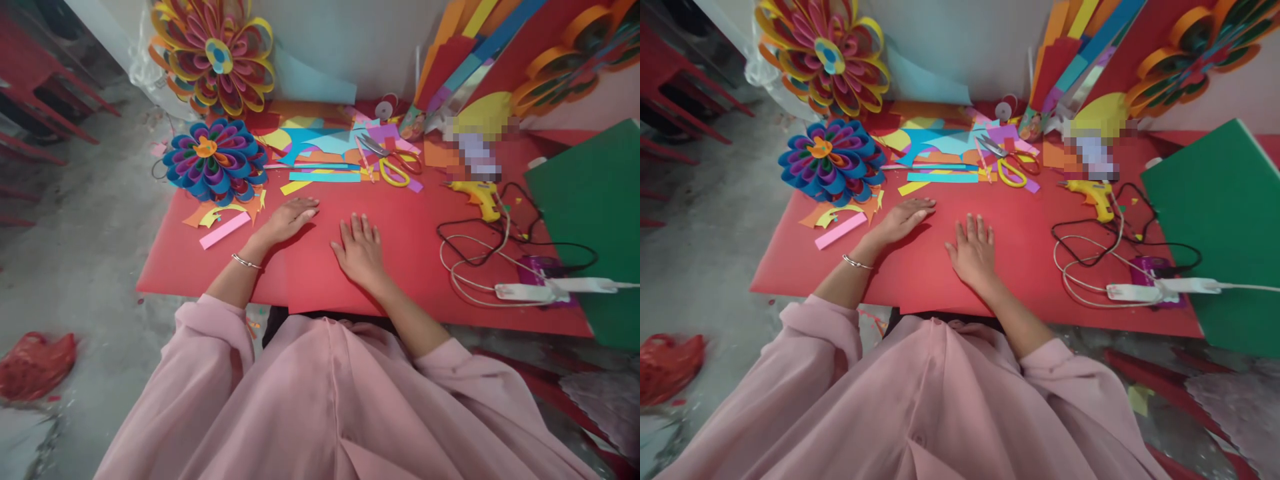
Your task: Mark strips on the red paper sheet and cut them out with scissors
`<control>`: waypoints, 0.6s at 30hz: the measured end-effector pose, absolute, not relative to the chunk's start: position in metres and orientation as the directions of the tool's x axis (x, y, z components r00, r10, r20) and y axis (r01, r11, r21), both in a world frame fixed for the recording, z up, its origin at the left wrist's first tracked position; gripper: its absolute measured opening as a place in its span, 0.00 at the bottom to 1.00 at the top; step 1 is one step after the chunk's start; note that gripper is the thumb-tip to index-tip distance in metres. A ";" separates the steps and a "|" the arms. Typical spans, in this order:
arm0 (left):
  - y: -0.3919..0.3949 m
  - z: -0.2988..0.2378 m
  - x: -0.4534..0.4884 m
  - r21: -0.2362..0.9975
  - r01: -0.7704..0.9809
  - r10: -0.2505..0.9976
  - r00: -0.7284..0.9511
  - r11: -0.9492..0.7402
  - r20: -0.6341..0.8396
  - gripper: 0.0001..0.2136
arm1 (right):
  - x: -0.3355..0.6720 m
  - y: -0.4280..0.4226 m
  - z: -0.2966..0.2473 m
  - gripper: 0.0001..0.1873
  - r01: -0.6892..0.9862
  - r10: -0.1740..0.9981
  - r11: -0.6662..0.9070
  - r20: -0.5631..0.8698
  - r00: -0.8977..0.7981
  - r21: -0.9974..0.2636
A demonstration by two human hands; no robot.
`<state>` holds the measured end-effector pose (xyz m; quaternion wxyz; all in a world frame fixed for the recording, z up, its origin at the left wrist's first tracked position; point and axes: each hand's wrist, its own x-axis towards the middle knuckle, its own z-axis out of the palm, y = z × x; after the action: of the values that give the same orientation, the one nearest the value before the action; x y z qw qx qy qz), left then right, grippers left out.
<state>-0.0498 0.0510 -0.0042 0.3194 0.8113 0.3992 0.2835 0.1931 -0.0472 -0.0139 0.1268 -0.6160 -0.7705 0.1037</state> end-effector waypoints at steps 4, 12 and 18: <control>0.055 -0.002 -0.056 0.711 0.441 0.773 0.593 -0.547 0.227 0.28 | 0.175 -0.001 -0.016 0.34 0.898 0.963 0.268 0.061 -0.263 -0.350; 0.054 -0.005 -0.070 0.651 0.452 0.724 0.651 -0.610 0.227 0.25 | 0.171 0.011 0.001 0.34 0.826 0.896 0.431 0.061 -0.440 -0.363; 0.056 -0.011 -0.069 0.595 0.463 0.706 0.654 -0.657 0.270 0.22 | 0.251 -0.014 -0.001 0.29 0.879 0.924 0.382 0.155 -0.351 -0.287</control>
<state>-0.0692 0.0556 -0.0111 0.2452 0.8759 0.3338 0.2477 0.2506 -0.0144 -0.0013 0.1462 -0.5507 -0.8182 0.0767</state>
